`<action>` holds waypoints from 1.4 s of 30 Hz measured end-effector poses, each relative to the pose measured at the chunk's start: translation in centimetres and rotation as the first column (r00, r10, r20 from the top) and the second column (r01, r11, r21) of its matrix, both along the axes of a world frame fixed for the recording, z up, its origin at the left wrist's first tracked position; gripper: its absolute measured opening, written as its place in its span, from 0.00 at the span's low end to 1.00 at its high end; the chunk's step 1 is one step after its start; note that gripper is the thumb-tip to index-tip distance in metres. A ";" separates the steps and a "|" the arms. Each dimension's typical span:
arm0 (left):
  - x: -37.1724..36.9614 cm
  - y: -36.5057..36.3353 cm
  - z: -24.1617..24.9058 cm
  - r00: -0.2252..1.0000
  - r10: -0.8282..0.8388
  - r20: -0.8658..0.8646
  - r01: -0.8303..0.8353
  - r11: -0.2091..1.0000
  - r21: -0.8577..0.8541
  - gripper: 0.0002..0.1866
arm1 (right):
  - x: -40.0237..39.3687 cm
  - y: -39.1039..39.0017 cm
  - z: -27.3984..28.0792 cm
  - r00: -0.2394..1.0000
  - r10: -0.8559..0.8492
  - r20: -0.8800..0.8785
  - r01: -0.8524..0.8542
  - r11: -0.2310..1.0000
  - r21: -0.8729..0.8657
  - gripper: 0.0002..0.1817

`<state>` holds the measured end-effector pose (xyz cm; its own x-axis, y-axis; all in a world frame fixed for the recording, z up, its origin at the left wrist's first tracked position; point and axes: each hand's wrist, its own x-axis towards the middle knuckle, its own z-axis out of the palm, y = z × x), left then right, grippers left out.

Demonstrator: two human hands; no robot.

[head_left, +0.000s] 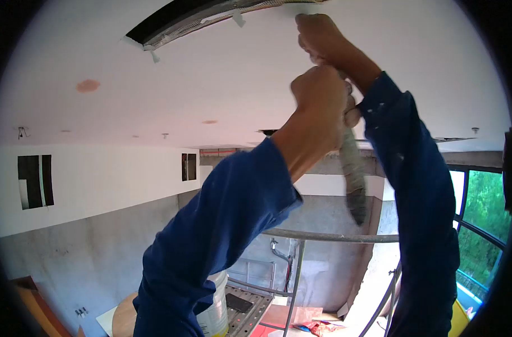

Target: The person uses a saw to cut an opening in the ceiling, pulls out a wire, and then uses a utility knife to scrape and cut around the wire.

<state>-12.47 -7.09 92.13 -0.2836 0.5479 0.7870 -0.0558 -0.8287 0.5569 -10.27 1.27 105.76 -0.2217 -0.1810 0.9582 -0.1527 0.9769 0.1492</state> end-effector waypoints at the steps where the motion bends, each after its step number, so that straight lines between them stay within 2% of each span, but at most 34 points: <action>1: 0.0 0.4 0.7 0.999 -0.051 0.001 0.051 0.999 -0.014 0.11 | 0.7 -0.5 0.5 0.987 0.141 0.076 -0.118 0.962 -0.245 0.08; 2: 1.1 0.3 0.8 0.995 -0.095 0.020 0.096 0.995 -0.021 0.10 | 1.0 -0.4 0.8 0.950 0.290 0.115 -0.200 0.850 -0.488 0.09; 3: 1.0 0.3 0.4 0.997 -0.080 0.020 0.080 0.997 -0.009 0.10 | 0.8 -0.2 0.6 0.997 0.062 0.049 -0.053 0.986 -0.155 0.10; 4: 0.5 0.4 -0.3 0.998 -0.063 0.019 0.063 0.998 -0.003 0.11 | 0.3 0.2 0.2 0.987 -0.131 -0.091 0.146 0.974 0.173 0.11; 6: -0.9 0.3 -1.1 0.997 -0.076 -0.013 0.076 0.997 0.019 0.13 | -0.6 0.5 0.0 0.944 -0.200 -0.264 0.289 0.885 0.364 0.10; 8: -1.1 0.3 -1.4 0.999 -0.024 -0.031 0.024 0.999 0.028 0.14 | -1.5 0.6 -0.8 0.969 -0.086 -0.232 0.127 0.977 0.169 0.07; 9: -1.1 0.2 -1.6 0.999 0.000 -0.035 0.000 1.000 0.026 0.14 | -0.7 -0.9 -2.7 0.988 0.119 -0.097 -0.127 0.989 -0.075 0.13; 10: -2.1 0.5 -1.2 0.993 -0.034 -0.109 0.033 0.999 -0.008 0.14 | 0.1 -2.5 -4.6 0.937 0.339 -0.086 -0.347 0.873 -0.344 0.20; 13: -1.3 0.9 -0.8 0.999 -0.038 -0.010 0.038 0.999 -0.016 0.14 | 0.7 -0.9 -5.4 0.980 0.166 -0.107 -0.178 0.977 -0.114 0.21; 15: -1.0 0.7 -0.8 0.998 0.004 -0.068 -0.006 1.000 -0.028 0.15 | 1.0 0.2 -4.4 0.995 0.064 -0.073 -0.057 0.994 0.094 0.20; 16: -1.0 0.5 -0.7 0.995 0.024 -0.097 -0.027 0.999 -0.028 0.16 | 1.0 0.7 -4.0 0.998 0.039 -0.057 -0.032 0.992 0.124 0.20; 17: -1.4 0.1 -0.3 0.946 0.255 -0.202 -0.260 0.966 0.003 0.16 | 1.2 0.8 -3.7 0.999 0.014 -0.041 -0.008 0.988 0.154 0.19; 18: -2.0 -0.7 0.1 0.833 0.467 -0.296 -0.474 0.879 0.054 0.17 | 1.4 0.8 -3.7 1.000 0.019 -0.019 -0.017 0.995 0.100 0.19; 19: -2.6 -1.5 0.8 0.665 0.646 -0.375 -0.654 0.746 0.125 0.18 | 1.5 1.3 -3.2 0.999 -0.032 -0.035 0.039 0.974 0.224 0.18; 20: -3.4 -1.9 2.0 0.591 0.723 -0.358 -0.714 0.675 0.184 0.20 | 1.6 1.9 -2.7 0.995 -0.075 -0.065 0.093 0.935 0.342 0.17; 21: -4.0 -2.1 3.1 0.622 0.712 -0.325 -0.674 0.699 0.239 0.19 | 1.4 3.0 -1.3 0.976 -0.149 -0.157 0.214 0.772 0.598 0.16; 23: -4.1 -2.0 5.7 0.754 0.637 -0.162 -0.589 0.765 0.261 0.18 | 0.7 4.8 -0.1 0.968 -0.207 -0.145 0.250 0.699 0.670 0.15; 24: -4.0 -1.9 6.7 0.800 0.570 -0.189 -0.521 0.815 0.253 0.17 | 1.1 3.4 -1.1 0.980 -0.198 -0.030 0.185 0.839 0.511 0.14; 25: -3.8 -1.8 7.7 0.838 0.502 -0.216 -0.450 0.858 0.246 0.16 | 1.7 1.7 -1.7 0.986 -0.122 0.114 0.102 0.980 0.170 0.13; 26: -3.7 -1.6 8.5 0.869 0.431 -0.242 -0.378 0.895 0.237 0.15 | 2.6 -0.7 -2.8 0.989 0.012 0.148 0.020 0.977 -0.214 0.13; 29: -4.0 -0.8 9.8 0.962 0.230 -0.147 -0.228 0.973 0.026 0.14 | 4.0 -0.8 -1.7 0.958 0.142 0.251 -0.037 0.924 -0.381 0.13; 32: -6.3 1.2 11.6 0.965 -0.006 -0.263 0.005 1.000 -0.004 0.14 | 3.4 -0.7 -1.4 0.984 -0.116 0.135 0.132 0.984 -0.117 0.13; 33: -5.6 0.8 11.0 0.973 -0.005 -0.230 0.005 1.000 0.001 0.14 | 2.9 0.2 -0.4 0.975 -0.203 0.092 0.206 0.978 -0.020 0.13; 35: -4.4 0.3 10.1 0.987 -0.007 -0.162 0.009 1.000 0.012 0.12 | 1.7 1.9 1.3 0.931 -0.364 -0.017 0.362 0.918 0.163 0.13; 36: -4.6 0.5 10.1 0.982 -0.067 -0.175 0.067 0.998 -0.006 0.13 | 1.4 2.4 1.3 0.897 -0.436 -0.080 0.441 0.864 0.243 0.13; 38: -5.2 0.8 10.1 0.962 -0.186 -0.199 0.181 0.983 -0.041 0.14 | -0.2 2.8 0.7 0.866 -0.428 -0.258 0.494 0.811 0.313 0.12; 40: -7.1 2.0 11.3 0.911 -0.260 -0.321 0.270 0.963 -0.016 0.14 | -1.6 2.4 0.2 0.816 -0.389 -0.427 0.551 0.748 0.371 0.12; 41: -8.2 2.9 12.2 0.878 -0.292 -0.379 0.312 0.950 -0.009 0.14 | -1.2 2.0 -0.7 0.862 -0.389 -0.324 0.487 0.813 0.320 0.11; 42: -8.8 3.8 12.9 0.874 -0.334 -0.353 0.371 0.928 0.040 0.14 | -0.2 1.0 -2.3 0.900 -0.376 -0.220 0.425 0.868 0.258 0.10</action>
